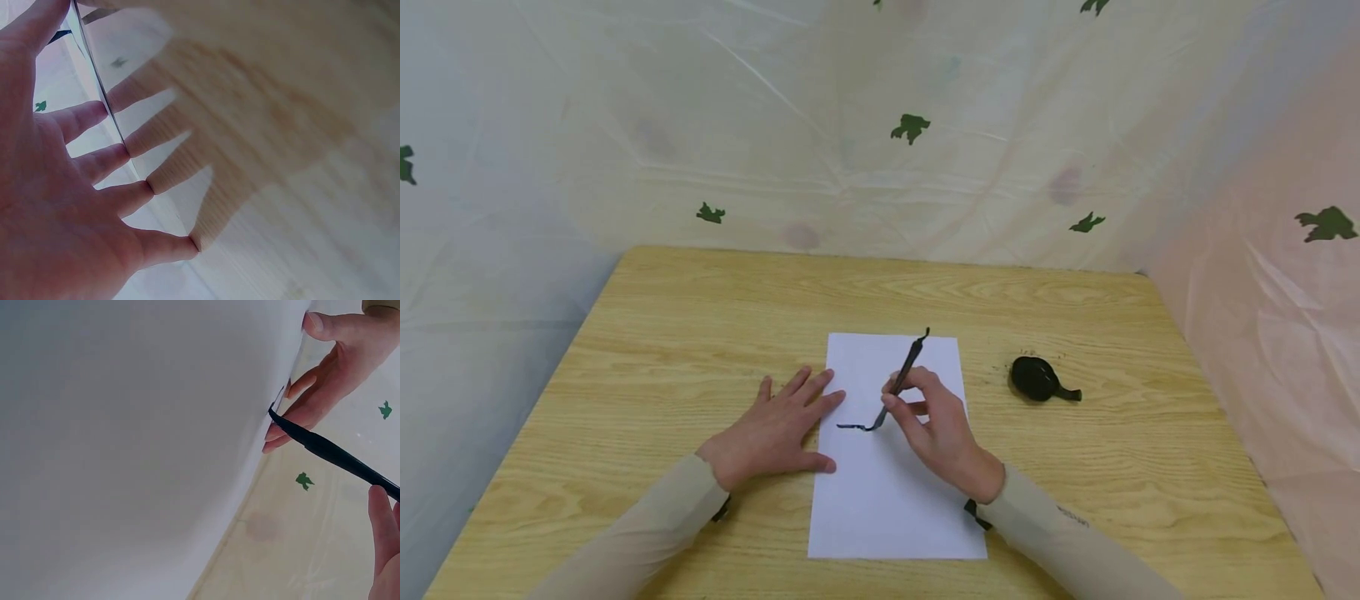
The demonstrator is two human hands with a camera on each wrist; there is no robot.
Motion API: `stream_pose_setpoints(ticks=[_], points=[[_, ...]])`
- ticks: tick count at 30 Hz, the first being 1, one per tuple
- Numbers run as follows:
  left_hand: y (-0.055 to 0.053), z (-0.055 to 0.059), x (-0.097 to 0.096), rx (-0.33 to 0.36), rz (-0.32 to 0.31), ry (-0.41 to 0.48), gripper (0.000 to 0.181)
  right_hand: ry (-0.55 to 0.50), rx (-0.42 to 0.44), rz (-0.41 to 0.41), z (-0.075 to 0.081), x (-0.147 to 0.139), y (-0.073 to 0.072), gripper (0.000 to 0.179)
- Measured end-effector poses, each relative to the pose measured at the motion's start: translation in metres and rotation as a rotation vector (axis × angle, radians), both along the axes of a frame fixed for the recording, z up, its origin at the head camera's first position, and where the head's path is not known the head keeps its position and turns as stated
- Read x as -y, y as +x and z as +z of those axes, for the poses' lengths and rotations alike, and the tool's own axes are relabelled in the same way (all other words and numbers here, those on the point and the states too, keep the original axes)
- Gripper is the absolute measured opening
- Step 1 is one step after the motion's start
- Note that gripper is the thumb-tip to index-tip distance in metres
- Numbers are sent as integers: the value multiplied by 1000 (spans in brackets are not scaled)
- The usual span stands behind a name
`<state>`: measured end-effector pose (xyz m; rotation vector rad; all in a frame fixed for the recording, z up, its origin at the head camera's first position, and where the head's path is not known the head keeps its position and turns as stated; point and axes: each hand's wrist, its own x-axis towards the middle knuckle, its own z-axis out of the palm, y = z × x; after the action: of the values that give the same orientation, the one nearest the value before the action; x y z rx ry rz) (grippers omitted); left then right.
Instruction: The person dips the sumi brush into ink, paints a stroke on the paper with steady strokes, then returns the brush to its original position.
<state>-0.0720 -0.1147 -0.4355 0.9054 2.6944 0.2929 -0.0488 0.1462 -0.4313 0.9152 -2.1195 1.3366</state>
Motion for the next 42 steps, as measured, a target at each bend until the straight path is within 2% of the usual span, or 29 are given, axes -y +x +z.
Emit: stream_pose_setpoints(ticks=[7,18,31,42], points=[[-1,2,-2,1,-4,-6,95,-33,12,9,5,3,0,21],[-2,2,-2,3,-4,-12,95,5,22,10,4,5,-1,33],[-1,1,-1,-10,-8,12,95,17,15,9,2,-1,0,38],[0,0,0,-18,-10,5,95,8,-14,14,0,-4,0,21]])
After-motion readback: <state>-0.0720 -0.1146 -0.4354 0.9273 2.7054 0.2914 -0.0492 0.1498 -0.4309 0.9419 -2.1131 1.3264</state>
